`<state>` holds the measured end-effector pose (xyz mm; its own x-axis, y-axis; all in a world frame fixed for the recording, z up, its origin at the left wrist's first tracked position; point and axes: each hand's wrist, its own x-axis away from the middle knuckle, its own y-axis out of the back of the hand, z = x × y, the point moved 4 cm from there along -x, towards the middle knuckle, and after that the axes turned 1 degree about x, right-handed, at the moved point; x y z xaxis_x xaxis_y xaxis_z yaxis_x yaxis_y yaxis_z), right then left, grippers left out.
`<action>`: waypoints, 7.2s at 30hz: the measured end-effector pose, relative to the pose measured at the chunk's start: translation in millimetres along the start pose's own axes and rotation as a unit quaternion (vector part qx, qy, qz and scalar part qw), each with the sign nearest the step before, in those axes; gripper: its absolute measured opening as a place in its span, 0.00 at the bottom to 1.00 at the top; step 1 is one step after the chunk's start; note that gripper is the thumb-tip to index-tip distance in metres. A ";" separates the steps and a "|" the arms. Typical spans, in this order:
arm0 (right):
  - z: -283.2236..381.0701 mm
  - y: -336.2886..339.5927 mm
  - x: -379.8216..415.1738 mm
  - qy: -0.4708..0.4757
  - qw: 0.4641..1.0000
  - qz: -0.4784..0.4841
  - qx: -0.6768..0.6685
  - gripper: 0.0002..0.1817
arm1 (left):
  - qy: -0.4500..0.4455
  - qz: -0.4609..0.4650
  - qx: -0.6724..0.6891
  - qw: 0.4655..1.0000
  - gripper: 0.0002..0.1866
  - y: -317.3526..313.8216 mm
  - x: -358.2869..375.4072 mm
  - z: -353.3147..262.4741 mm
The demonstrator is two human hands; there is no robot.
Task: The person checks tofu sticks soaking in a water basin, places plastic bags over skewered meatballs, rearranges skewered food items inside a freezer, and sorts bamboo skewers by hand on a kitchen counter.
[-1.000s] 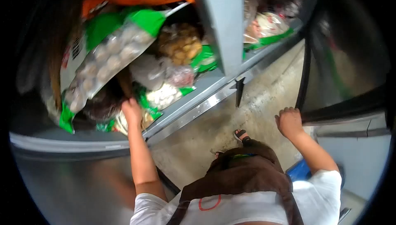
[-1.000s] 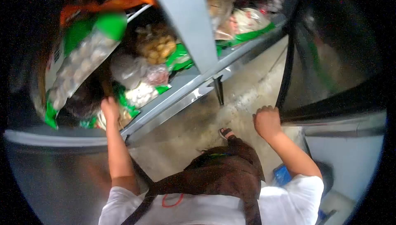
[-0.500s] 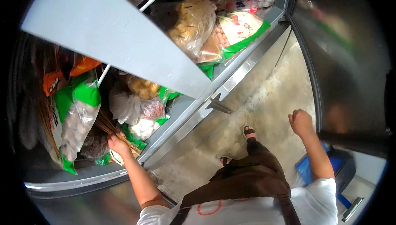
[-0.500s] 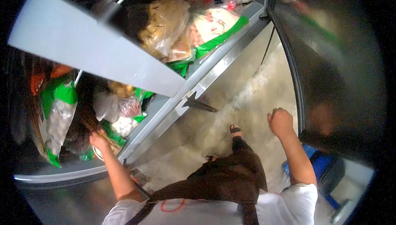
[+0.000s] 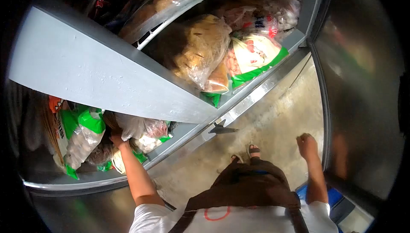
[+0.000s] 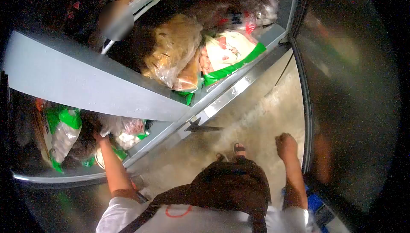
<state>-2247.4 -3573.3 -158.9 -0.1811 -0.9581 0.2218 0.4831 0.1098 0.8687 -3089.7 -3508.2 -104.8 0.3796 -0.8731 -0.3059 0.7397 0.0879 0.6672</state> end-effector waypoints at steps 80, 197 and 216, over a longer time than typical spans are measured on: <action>93.2 101.2 -217.4 0.101 0.550 0.020 -0.829 0.24 | 0.372 -0.244 0.713 0.543 0.11 393.8 247.2 -104.1; -75.2 -10.8 135.4 0.176 0.944 0.279 -0.018 0.22 | -0.537 0.260 0.575 0.560 0.19 550.7 469.0 -273.0; -305.2 101.8 -88.5 -0.045 0.980 0.152 -0.118 0.23 | -0.580 0.349 0.478 0.560 0.19 726.2 348.2 -514.0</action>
<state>-1920.7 -3558.0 -225.2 -0.0684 -0.8619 0.5025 0.7094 0.3121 0.6319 -2134.7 -3501.9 -75.8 -0.6352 -0.5599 0.5321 -0.2107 0.7884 0.5780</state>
